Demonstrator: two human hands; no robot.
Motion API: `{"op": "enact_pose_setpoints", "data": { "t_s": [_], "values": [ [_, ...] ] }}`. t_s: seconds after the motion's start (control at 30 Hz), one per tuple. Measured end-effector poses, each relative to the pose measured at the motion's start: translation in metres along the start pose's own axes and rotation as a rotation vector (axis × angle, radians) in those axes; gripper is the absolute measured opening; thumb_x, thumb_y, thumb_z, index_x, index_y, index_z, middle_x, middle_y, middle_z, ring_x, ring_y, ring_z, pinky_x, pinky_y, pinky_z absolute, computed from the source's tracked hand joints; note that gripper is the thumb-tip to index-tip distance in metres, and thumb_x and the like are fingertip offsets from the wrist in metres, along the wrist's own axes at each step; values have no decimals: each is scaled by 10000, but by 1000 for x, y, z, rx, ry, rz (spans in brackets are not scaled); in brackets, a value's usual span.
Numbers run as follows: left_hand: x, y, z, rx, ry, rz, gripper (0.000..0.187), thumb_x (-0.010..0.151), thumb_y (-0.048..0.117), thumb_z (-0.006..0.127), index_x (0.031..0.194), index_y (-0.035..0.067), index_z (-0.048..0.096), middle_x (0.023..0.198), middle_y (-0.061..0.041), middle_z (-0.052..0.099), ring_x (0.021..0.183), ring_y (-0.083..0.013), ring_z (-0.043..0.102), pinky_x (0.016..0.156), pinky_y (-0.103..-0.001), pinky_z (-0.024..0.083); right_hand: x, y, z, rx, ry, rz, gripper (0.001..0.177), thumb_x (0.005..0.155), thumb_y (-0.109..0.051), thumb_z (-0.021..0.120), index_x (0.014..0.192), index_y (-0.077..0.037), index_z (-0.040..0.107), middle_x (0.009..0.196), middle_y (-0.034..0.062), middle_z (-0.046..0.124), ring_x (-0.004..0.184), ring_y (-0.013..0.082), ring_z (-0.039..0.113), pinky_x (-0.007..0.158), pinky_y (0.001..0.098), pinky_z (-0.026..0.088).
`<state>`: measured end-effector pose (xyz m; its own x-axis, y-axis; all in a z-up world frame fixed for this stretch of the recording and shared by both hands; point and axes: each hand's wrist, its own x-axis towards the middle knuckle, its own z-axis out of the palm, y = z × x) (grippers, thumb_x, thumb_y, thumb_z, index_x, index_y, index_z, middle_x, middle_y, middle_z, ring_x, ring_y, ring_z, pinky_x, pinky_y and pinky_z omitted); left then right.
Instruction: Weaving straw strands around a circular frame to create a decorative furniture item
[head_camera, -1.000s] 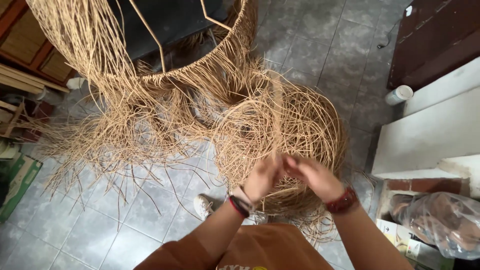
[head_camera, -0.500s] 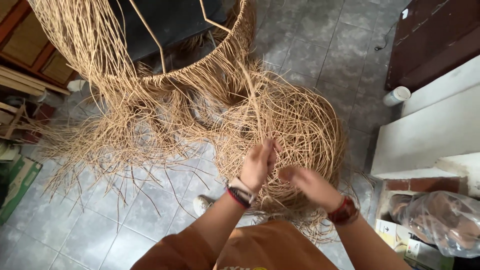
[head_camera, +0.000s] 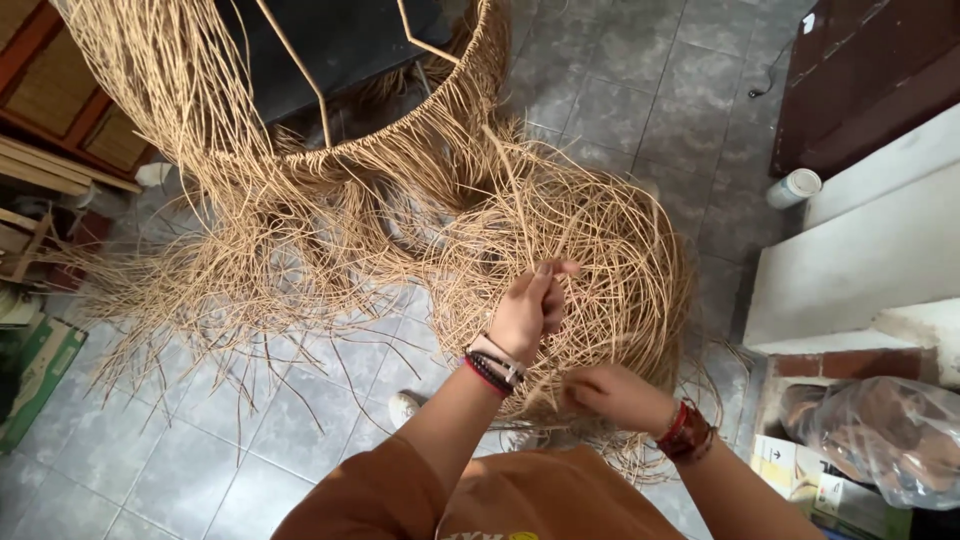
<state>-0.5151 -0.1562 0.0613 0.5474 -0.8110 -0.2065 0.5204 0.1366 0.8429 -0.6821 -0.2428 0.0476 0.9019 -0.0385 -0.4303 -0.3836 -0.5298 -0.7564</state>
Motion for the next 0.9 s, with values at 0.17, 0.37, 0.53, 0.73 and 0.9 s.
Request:
{"op": "enact_pose_setpoints", "data": {
  "t_s": [0.17, 0.37, 0.53, 0.73, 0.9],
  "values": [
    [-28, -88, -37, 498, -72, 8, 446, 1132, 233, 410, 785, 74, 640, 494, -31, 542, 449, -157, 531, 467, -248, 419, 15, -46, -60, 700, 390, -162, 414, 1066, -256, 416, 1252, 28, 652, 931, 203, 663, 913, 330, 669, 1015, 510, 480],
    [-53, -50, -17, 412, -103, -18, 391, 1104, 200, 345, 1344, 74, 628, 1226, -235, 699, 1101, -361, 707, 943, -482, 562, 20, -13, -30, 752, 515, -161, 388, 1116, -237, 392, 848, -53, 604, 627, 6, 435, 587, 190, 561, 652, 359, 511],
    [-17, -1, 9, 8, -27, -24, 382, 1125, 212, 338, 1316, -55, 532, 980, -166, 560, 868, -263, 629, 734, -349, 517, 10, 12, 20, 225, 229, -36, 293, 1037, -190, 496, 1062, 50, 663, 901, 217, 669, 926, 327, 664, 869, 462, 518],
    [-21, -41, -12, -60, -57, -75, 343, 1141, 230, 360, 960, 19, 560, 639, 64, 324, 480, -20, 357, 417, -150, 280, 19, -11, -30, 272, 247, -95, 332, 989, -92, 519, 1303, -24, 603, 1133, 213, 719, 1063, 317, 710, 958, 476, 525],
    [-40, -66, -15, -52, -192, -159, 378, 1148, 335, 362, 979, 50, 545, 615, 63, 300, 450, -27, 320, 415, -159, 265, 40, -58, -63, 835, 233, -271, 532, 1013, -185, 409, 1491, 46, 378, 1419, 341, 528, 1275, 441, 568, 1095, 604, 375]
  ]
}}
